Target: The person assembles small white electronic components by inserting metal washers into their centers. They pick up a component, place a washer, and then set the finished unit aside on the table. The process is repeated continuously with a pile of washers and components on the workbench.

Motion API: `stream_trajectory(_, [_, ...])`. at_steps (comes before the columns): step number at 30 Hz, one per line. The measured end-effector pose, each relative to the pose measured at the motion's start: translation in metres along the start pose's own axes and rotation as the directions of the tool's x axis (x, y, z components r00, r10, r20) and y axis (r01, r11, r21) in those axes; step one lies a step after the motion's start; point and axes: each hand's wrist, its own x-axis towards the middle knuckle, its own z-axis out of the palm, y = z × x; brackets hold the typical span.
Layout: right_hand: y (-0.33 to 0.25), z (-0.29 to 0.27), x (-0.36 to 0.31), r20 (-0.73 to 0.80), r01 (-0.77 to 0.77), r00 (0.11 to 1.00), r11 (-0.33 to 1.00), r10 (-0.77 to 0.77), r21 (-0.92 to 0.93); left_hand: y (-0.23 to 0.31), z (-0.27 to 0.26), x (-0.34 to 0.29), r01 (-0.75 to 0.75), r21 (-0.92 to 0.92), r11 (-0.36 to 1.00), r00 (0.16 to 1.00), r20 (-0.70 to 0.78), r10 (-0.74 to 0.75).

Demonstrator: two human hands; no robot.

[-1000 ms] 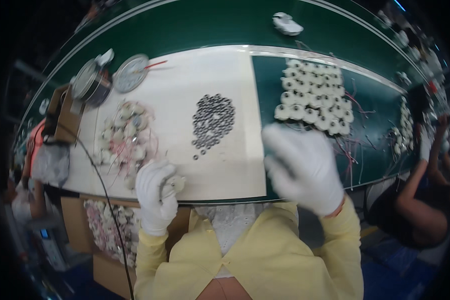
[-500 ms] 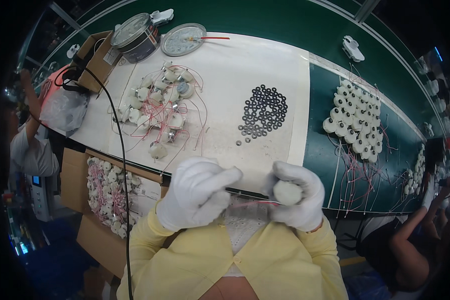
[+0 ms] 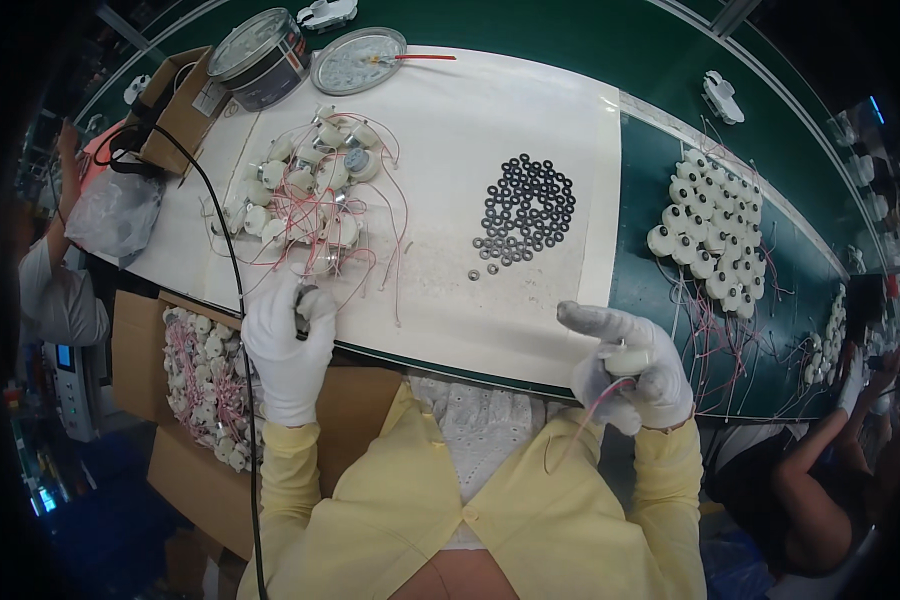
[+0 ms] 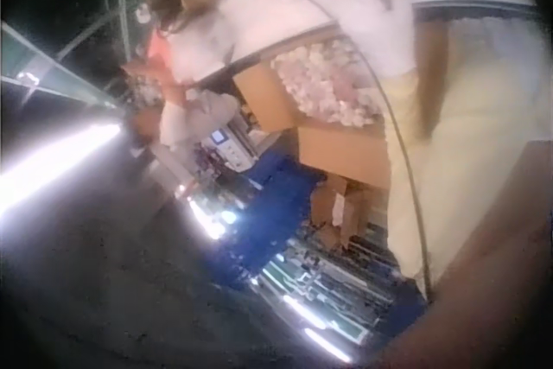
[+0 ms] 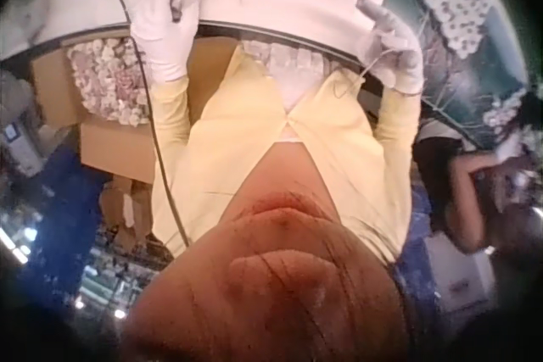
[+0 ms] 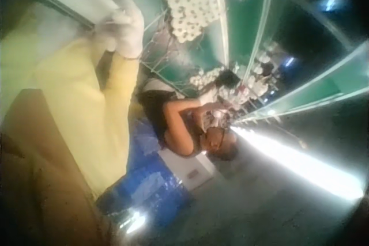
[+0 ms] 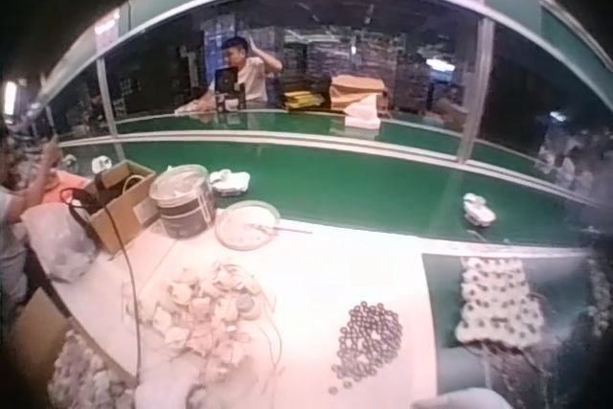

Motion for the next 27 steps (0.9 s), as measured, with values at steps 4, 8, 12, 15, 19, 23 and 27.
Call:
stream_trajectory(4, [-0.036, 0.011, 0.006, -0.3, -0.313, 0.943, 0.683, 0.142, -0.661, 0.021, 0.002, -0.012, -0.007, -0.074, 0.997, 0.998, -0.068, 0.002])
stream_trajectory(8, [-0.048, 0.016, 0.019, -0.151, -0.132, 0.985, -0.213, 0.078, -0.968, 0.034, 0.0, -0.015, -0.02, -0.231, 0.973, 1.0, -0.005, 0.019])
stream_trajectory(12, [-0.049, 0.017, 0.027, -0.226, -0.146, 0.967, -0.468, 0.117, -0.871, 0.038, -0.002, -0.011, -0.13, -0.214, 0.968, 0.985, 0.084, 0.151])
stream_trajectory(15, [-0.049, 0.025, 0.035, -0.239, -0.161, 0.968, -0.532, 0.081, -0.831, 0.039, -0.004, -0.011, -0.171, -0.192, 0.966, 0.958, 0.197, 0.209])
stream_trajectory(19, [-0.045, 0.02, 0.037, -0.238, -0.181, 0.971, -0.581, 0.022, -0.794, 0.039, 0.001, 0.002, -0.188, -0.22, 0.957, 0.936, 0.255, 0.243])
stream_trajectory(23, [-0.048, 0.025, 0.038, -0.266, -0.171, 0.962, -0.622, 0.062, -0.764, 0.043, 0.001, 0.022, -0.141, -0.278, 0.95, 0.866, 0.43, 0.254])
stream_trajectory(27, [-0.046, 0.027, 0.039, -0.17, -0.073, 0.984, -0.753, 0.052, -0.654, 0.043, 0.008, 0.022, -0.163, -0.282, 0.945, 0.884, 0.383, 0.267])
